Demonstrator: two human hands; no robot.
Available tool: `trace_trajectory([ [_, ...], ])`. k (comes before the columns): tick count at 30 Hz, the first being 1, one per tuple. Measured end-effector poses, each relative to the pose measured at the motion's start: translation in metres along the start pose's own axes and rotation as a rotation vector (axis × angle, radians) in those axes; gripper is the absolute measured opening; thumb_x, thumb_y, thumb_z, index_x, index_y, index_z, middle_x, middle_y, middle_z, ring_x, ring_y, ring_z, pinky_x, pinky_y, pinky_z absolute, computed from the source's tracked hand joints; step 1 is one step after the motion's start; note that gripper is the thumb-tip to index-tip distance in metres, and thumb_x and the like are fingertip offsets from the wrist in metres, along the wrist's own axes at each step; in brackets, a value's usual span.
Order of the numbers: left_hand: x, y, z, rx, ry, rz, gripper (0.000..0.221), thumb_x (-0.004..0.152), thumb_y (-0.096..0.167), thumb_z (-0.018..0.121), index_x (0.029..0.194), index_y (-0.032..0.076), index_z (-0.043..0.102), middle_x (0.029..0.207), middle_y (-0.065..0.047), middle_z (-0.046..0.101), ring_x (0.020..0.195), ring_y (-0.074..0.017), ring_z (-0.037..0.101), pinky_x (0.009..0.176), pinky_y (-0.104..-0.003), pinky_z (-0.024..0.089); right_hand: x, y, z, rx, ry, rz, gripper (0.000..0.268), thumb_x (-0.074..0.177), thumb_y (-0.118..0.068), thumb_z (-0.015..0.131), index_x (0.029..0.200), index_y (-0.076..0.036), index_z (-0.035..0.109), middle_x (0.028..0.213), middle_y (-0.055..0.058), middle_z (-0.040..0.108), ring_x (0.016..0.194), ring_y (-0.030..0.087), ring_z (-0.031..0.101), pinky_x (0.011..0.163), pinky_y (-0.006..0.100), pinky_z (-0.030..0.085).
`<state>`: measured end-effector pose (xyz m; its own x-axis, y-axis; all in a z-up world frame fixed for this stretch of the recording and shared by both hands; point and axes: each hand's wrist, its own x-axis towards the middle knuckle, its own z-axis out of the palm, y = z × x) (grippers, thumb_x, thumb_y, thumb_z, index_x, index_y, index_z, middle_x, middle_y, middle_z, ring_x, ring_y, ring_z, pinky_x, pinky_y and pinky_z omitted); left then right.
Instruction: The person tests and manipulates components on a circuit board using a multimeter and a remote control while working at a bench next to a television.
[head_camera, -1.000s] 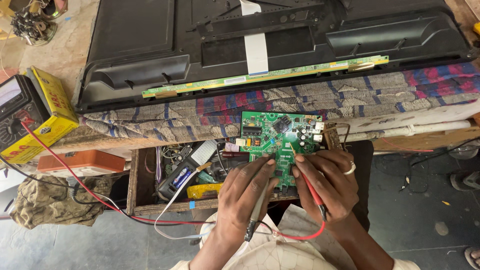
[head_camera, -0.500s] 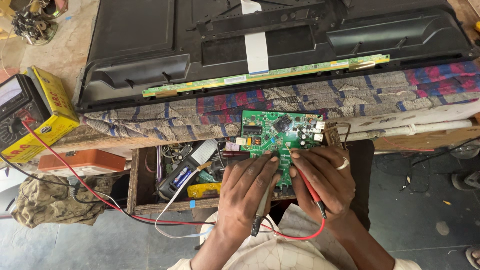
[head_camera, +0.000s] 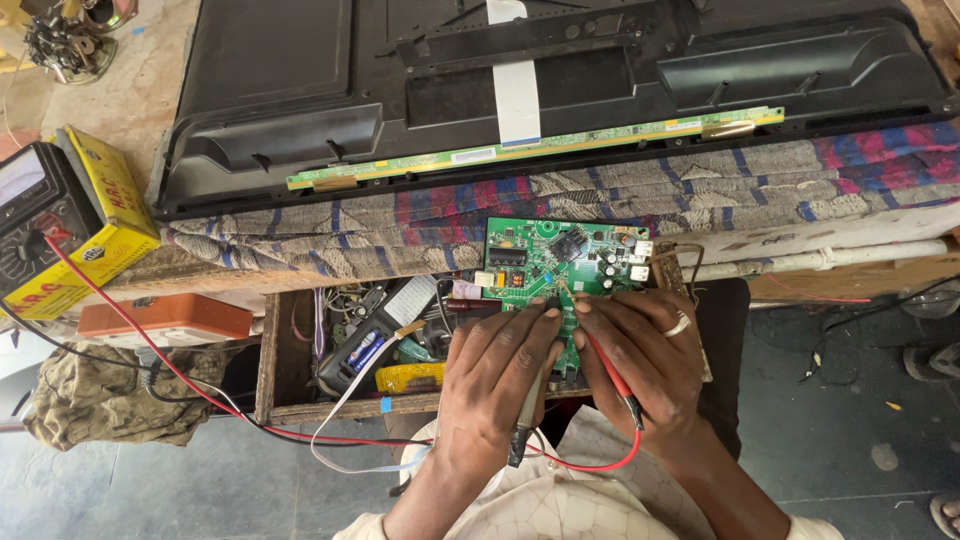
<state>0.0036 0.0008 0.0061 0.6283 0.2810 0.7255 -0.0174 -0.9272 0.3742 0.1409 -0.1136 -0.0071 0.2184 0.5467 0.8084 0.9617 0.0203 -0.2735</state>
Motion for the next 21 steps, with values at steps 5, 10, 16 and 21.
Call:
trace_trajectory([
  [5, 0.001, 0.000, -0.001, -0.026, -0.007, -0.009, 0.034, 0.095, 0.006, 0.075, 0.127, 0.001, 0.066, 0.124, -0.013, 0.070, 0.111, -0.0290, 0.069, 0.096, -0.042, 0.052, 0.002, -0.001, -0.001, -0.011, -0.010, 0.007, 0.027, 0.085, 0.002, 0.078, 0.111, -0.001, 0.070, 0.111, 0.011, 0.076, 0.103, 0.027, 0.069, 0.095, 0.044, 0.049],
  [10, 0.003, 0.001, -0.004, -0.050, -0.022, -0.024, 0.034, 0.095, 0.007, 0.074, 0.127, 0.001, 0.065, 0.124, -0.014, 0.070, 0.111, -0.0291, 0.069, 0.095, -0.042, 0.051, 0.004, -0.003, 0.000, -0.015, -0.010, 0.012, 0.024, 0.086, 0.002, 0.078, 0.109, 0.000, 0.071, 0.109, 0.011, 0.076, 0.103, 0.027, 0.069, 0.095, 0.045, 0.049],
  [16, 0.001, -0.002, -0.007, -0.037, -0.074, -0.013, 0.035, 0.098, 0.013, 0.067, 0.131, -0.001, 0.064, 0.130, -0.015, 0.068, 0.115, -0.0303, 0.067, 0.097, -0.043, 0.049, 0.006, -0.005, -0.001, -0.011, -0.017, 0.021, 0.027, 0.084, 0.002, 0.078, 0.110, 0.001, 0.071, 0.109, 0.013, 0.075, 0.102, 0.029, 0.068, 0.094, 0.045, 0.049],
  [21, -0.009, -0.007, -0.006, -0.053, -0.100, 0.005, 0.038, 0.099, 0.014, 0.063, 0.135, 0.001, 0.063, 0.137, -0.015, 0.067, 0.120, -0.0307, 0.065, 0.100, -0.044, 0.048, -0.003, -0.002, -0.001, -0.005, -0.024, 0.044, 0.029, 0.080, 0.004, 0.075, 0.108, 0.002, 0.070, 0.109, 0.015, 0.074, 0.104, 0.032, 0.069, 0.097, 0.046, 0.049],
])
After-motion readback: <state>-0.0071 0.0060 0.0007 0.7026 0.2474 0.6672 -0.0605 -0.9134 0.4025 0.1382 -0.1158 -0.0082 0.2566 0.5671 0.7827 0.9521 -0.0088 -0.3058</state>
